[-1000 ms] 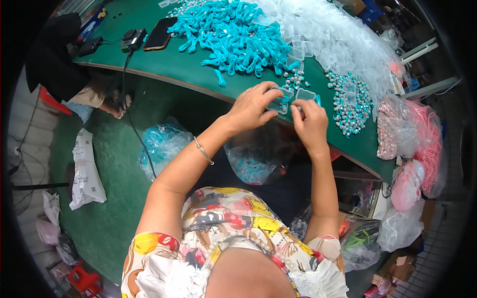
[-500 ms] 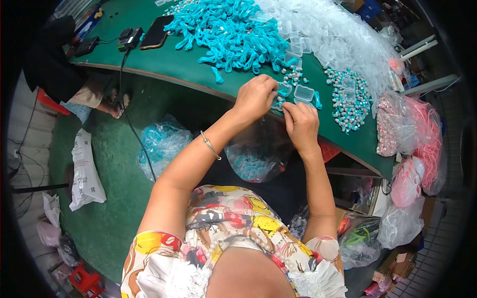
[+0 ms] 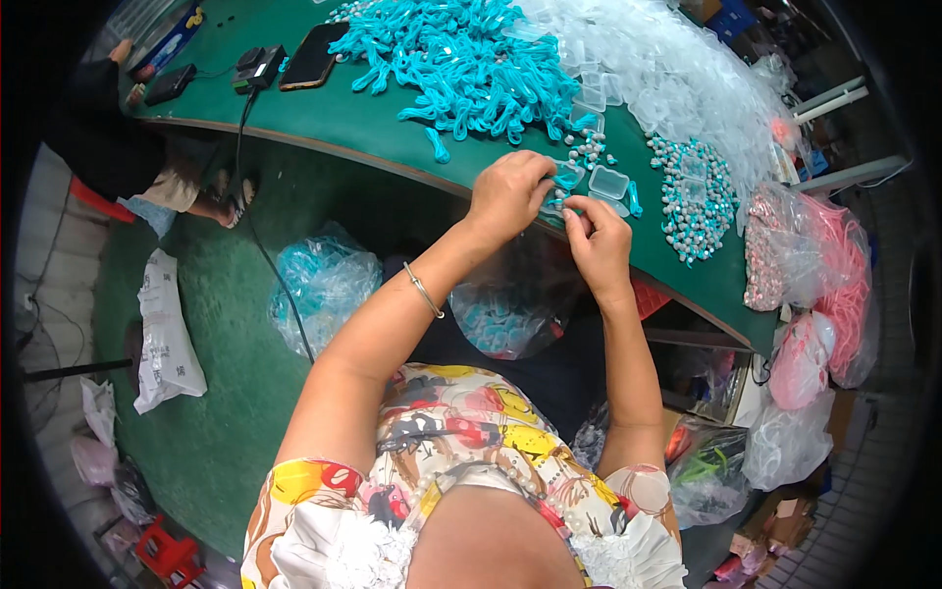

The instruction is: The person assembles small craft kits by placing turquoise plastic ties and small round beads into clear plastic containers. They repeatedly pick up a container, add the items, close the lid, and place the filled container into a large plastic bag on the floor.

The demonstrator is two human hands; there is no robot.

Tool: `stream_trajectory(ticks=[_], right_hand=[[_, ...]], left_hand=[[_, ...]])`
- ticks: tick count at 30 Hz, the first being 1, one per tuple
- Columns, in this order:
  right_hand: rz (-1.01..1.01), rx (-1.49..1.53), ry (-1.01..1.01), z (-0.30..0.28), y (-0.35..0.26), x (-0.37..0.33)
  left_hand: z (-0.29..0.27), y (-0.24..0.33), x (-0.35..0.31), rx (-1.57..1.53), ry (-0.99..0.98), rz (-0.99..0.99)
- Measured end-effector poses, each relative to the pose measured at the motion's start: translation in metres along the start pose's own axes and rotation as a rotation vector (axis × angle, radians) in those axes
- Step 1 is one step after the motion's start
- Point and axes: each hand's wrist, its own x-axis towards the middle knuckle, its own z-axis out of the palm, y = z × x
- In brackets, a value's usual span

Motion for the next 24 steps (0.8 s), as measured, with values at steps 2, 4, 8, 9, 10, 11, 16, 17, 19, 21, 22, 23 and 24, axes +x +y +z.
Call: stream_trajectory(ticks=[2, 4, 8, 9, 10, 11, 16, 17, 19, 21, 22, 23, 24], right_hand=[[0.003, -0.066, 0.026, 0.000, -0.001, 0.000], [-0.041, -0.153, 0.022, 0.000, -0.004, 0.001], [-0.076, -0.302, 0.005, 0.002, -0.009, 0.008], [-0.048, -0.341, -0.017, 0.001, -0.013, 0.010], [-0.020, -0.379, -0.038, 0.000, -0.017, 0.013], [0.009, -0.417, -0.059, 0.000, -0.020, 0.016], [0.060, -0.463, -0.045, 0.004, -0.021, 0.024], [0.063, -0.450, -0.032, 0.004, -0.020, 0.024], [0.144, -0.400, -0.026, 0.007, -0.016, 0.023], [0.202, -0.364, -0.012, 0.010, -0.014, 0.023], [0.220, -0.352, -0.001, 0.013, -0.015, 0.022], [0.238, -0.340, 0.010, 0.015, -0.016, 0.022], [0.242, -0.345, 0.000, 0.015, -0.018, 0.022]], left_hand=[[0.001, -0.001, -0.001, 0.002, 0.008, 0.008], [0.002, -0.001, -0.001, 0.008, -0.002, -0.003], [0.000, 0.000, -0.002, 0.021, 0.014, 0.008], [0.001, 0.001, -0.002, 0.020, 0.018, 0.011], [0.001, 0.001, -0.002, 0.018, 0.021, 0.015], [0.002, -0.001, -0.002, 0.019, 0.018, 0.016], [0.002, -0.005, -0.001, 0.017, 0.011, 0.018], [0.002, -0.005, -0.001, 0.018, 0.008, 0.017], [0.003, -0.004, -0.002, 0.022, 0.007, 0.011], [0.003, -0.004, -0.001, 0.033, 0.012, 0.010], [0.003, -0.004, -0.002, 0.039, 0.014, 0.009], [0.004, -0.004, -0.002, 0.039, 0.013, 0.007], [0.004, -0.004, -0.003, 0.042, 0.014, 0.004]])
